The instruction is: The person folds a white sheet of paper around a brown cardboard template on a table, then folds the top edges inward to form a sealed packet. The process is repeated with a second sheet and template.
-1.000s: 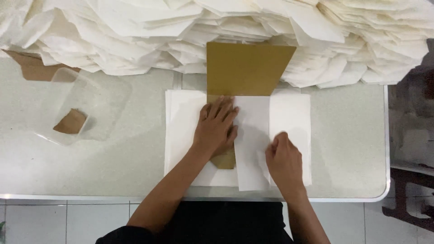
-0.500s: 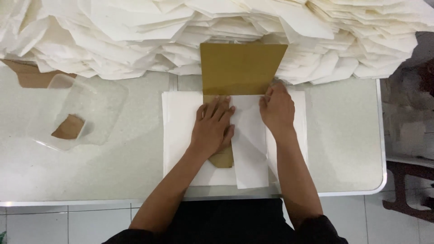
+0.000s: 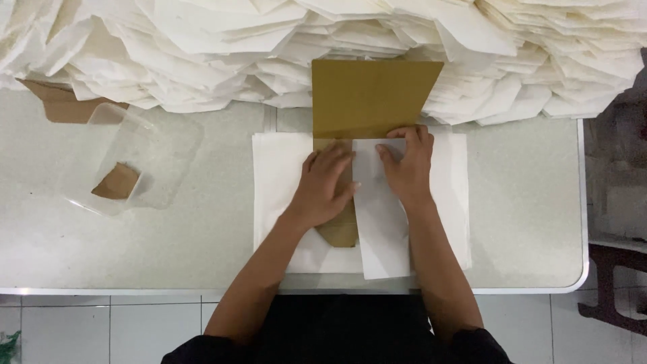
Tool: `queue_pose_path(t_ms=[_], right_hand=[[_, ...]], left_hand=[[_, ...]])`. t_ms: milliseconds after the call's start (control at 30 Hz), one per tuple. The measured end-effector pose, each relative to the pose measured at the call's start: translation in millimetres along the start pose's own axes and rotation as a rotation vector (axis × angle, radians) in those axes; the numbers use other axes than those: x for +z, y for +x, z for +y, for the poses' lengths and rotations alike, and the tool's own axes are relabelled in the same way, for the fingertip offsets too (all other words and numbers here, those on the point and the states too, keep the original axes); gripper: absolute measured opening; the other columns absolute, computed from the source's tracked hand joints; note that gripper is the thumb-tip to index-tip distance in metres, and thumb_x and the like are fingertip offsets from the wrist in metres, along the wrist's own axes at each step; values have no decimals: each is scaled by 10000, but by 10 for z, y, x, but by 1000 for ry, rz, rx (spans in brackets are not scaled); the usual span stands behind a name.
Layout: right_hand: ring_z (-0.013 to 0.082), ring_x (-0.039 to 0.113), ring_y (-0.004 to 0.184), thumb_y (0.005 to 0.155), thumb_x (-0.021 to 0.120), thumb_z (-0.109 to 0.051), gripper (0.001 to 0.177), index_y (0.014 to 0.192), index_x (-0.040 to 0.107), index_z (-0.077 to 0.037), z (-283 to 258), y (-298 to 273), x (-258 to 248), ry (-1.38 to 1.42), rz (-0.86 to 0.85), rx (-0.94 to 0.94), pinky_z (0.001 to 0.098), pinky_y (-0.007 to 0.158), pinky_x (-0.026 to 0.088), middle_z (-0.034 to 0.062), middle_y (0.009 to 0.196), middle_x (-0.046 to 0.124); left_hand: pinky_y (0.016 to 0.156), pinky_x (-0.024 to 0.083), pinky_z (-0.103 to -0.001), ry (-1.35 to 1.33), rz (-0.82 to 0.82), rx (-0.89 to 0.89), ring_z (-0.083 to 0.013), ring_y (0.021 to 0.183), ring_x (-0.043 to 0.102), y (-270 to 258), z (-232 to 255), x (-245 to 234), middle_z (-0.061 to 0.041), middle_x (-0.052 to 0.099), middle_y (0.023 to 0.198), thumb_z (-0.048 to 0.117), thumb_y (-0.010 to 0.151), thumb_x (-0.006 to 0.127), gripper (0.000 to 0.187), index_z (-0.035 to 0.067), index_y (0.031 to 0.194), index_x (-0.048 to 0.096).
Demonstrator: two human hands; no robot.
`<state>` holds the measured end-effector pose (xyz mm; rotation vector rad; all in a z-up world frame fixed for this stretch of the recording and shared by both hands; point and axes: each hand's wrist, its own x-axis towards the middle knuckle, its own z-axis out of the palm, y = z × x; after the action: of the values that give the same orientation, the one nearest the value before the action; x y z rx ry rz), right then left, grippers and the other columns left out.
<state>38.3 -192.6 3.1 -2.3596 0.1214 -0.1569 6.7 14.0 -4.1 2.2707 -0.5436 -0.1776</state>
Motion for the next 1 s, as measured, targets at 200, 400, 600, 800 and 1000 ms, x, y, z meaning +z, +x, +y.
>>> queue_pose_path(t_ms=[200,400,600,800,1000], right_hand=[[319,499,1175,884,804,-97,242,1036,615,-106,6,-2,19,36,20,0,484,1035,404,67,1105,494],[312,497,1164,887,812,-82,252,1034,607,-91,14,-21,26,23,36,-29,480,1033,421,69,1111,490],[327,487,1200,887,809,-85,255,1038,603,-90,-11,-14,20,45,17,5,507,1075,390,83,1145,493],[333,495,1198,890,813,-95,247,1023,604,-94,-46,-23,-9,68,15,1,504,1068,401,81,1134,501],[323,481,1187,905,790,-98,238,1035,592,-91,-7,-26,3,51,5,-3,503,1063,385,75,1133,489]], left_hand=[[1033,358,-565,435,307,-390,-367,1388,430,-311,-104,-331,-172,502,1454,346,959,623,561,56,1429,523],[1050,275,-571,633,221,-539,-380,1457,326,-422,-64,-340,-190,442,1536,344,1015,541,546,11,1448,534],[1035,229,-571,631,215,-501,-406,1443,301,-397,-53,-359,-197,443,1520,298,1022,561,490,-30,1386,576],[1006,350,-585,618,266,-430,-433,1417,382,-429,-70,-293,-162,481,1516,227,987,600,390,55,1332,657],[1038,481,-509,386,246,-537,-484,1348,479,-553,248,-567,-279,410,1498,208,937,662,552,108,1470,556]])
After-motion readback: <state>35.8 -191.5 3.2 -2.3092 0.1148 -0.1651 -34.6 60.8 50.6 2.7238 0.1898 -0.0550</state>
